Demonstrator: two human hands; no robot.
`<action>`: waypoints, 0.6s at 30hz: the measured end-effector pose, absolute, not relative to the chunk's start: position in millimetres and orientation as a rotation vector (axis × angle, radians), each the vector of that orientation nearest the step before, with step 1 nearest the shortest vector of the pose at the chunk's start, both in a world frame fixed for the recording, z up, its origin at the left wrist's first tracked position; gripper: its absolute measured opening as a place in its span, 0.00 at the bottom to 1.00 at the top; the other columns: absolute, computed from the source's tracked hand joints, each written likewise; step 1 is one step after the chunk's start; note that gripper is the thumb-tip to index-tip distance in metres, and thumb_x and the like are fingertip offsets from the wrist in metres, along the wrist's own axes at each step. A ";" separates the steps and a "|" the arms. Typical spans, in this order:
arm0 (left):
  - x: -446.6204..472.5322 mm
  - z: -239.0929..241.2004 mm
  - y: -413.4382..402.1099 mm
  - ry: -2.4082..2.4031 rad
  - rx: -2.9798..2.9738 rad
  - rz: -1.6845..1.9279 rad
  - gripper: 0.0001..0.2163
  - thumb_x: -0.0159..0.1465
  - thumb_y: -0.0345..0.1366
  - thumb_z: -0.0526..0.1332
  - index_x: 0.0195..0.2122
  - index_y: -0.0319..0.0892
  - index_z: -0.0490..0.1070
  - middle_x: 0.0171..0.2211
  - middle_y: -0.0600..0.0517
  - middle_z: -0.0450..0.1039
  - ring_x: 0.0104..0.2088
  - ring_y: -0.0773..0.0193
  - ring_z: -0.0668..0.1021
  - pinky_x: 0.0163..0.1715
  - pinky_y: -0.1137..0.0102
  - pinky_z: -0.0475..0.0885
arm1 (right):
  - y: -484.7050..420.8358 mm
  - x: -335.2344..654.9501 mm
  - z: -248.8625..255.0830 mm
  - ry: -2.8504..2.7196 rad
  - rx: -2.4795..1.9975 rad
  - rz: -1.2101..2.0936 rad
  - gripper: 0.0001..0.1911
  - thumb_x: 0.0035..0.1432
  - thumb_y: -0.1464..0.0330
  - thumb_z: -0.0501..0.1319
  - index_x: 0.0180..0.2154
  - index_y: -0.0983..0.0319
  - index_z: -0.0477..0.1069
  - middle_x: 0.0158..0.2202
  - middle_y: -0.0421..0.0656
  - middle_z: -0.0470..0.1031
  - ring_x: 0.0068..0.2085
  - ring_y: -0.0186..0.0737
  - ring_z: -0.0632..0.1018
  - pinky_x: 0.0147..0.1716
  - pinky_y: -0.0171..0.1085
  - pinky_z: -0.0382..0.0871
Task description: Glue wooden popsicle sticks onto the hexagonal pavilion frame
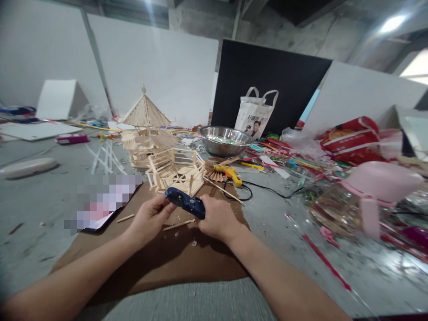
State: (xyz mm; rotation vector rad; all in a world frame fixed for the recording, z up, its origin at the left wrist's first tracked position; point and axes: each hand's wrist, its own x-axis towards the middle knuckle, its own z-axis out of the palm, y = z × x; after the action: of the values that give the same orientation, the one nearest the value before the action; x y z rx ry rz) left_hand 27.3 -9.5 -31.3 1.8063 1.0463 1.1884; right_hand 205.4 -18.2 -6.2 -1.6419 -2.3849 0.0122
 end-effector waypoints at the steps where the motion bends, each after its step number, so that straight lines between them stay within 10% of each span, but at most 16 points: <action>1: 27.3 -30.8 -9.6 1.047 1.806 1.191 0.11 0.58 0.41 0.53 0.29 0.38 0.67 0.20 0.57 0.59 0.22 0.71 0.61 0.23 0.77 0.56 | -18.2 205.7 -6.4 -2.388 -1.644 0.002 0.08 0.45 0.68 0.54 0.32 0.62 0.63 0.28 0.44 0.72 0.29 0.41 0.73 0.26 0.34 0.57; 18: 29.7 -30.1 -8.7 1.084 1.681 1.180 0.11 0.57 0.42 0.52 0.26 0.38 0.63 0.16 0.59 0.56 0.18 0.73 0.60 0.19 0.78 0.57 | -15.3 205.2 -8.4 -2.371 -1.686 -0.010 0.08 0.44 0.69 0.54 0.31 0.62 0.64 0.28 0.43 0.72 0.29 0.39 0.72 0.27 0.33 0.56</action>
State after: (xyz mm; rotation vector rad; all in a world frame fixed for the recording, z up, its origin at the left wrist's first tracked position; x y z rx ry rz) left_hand 29.7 -8.7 -30.1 1.6812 1.0839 1.1803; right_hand 205.2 -15.3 -8.4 -1.6857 -2.3715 -0.0098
